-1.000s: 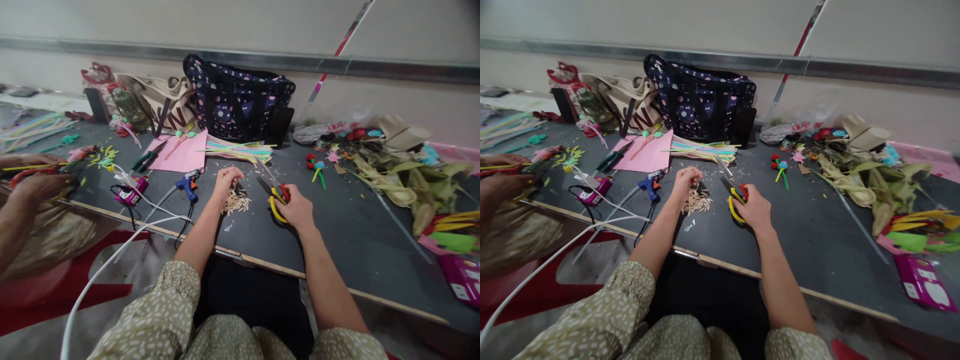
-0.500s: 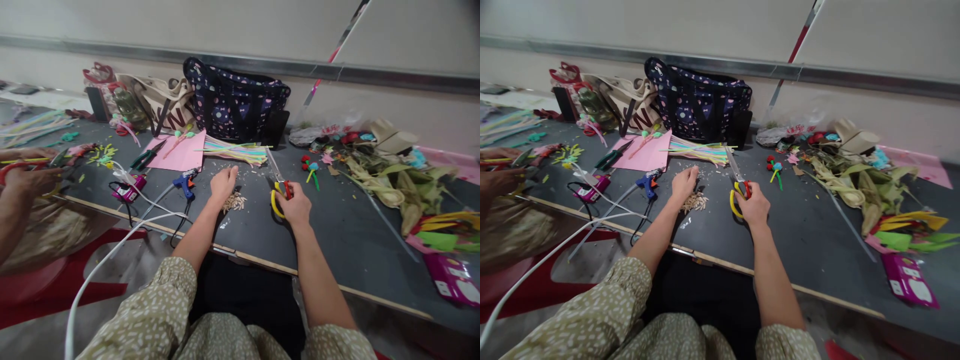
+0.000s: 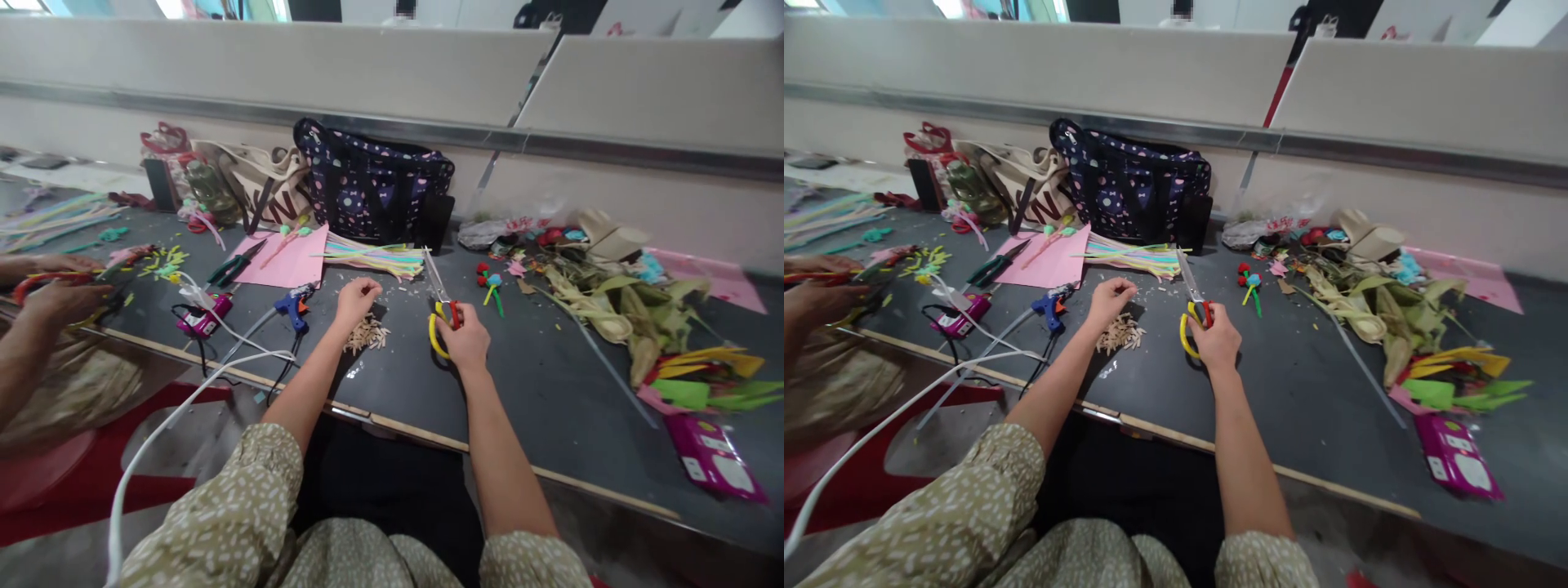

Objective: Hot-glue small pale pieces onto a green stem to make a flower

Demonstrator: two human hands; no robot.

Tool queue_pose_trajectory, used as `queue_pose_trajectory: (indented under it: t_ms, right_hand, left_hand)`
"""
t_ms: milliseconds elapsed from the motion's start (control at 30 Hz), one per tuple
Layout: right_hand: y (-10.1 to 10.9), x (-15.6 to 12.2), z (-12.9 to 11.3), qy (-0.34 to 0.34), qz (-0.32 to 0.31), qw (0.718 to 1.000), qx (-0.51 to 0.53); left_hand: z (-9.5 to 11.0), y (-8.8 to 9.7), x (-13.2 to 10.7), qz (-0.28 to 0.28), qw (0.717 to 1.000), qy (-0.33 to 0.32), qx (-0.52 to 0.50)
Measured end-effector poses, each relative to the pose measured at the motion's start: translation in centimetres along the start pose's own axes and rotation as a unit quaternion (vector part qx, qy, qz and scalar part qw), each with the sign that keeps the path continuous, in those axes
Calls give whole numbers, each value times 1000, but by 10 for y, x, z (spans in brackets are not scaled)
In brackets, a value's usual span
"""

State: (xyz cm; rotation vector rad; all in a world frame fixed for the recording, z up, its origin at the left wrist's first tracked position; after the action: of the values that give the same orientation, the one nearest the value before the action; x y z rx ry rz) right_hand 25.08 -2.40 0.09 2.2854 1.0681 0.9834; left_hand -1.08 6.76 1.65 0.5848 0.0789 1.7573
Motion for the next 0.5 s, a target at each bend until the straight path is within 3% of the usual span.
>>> queue_pose_trajectory:
  t_ms: [133,267,500]
  right_hand:
    - [-3,0,1,7,1,1000,7]
    - [-2,-1,0,14,5,1000,19]
    - [-1,2,1,1,5,1000,30]
  left_hand:
    - [15,-25,5,-76,989,-71,106]
    - [21,-59,9,-143,958,-146,203]
    - [17,-87,15,-172,941,-161,245]
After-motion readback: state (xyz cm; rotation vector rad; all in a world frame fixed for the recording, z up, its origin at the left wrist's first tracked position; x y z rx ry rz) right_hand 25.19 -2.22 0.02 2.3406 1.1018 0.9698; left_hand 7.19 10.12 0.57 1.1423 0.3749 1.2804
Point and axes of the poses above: each hand's wrist, its own x-axis towards the middle knuckle, its own y-axis out of the back of the hand, z = x × y, the point moved 6 cm from there along x, towards the middle knuckle, and after that the axes turned 10 degrees about z, right-handed, at the moved point
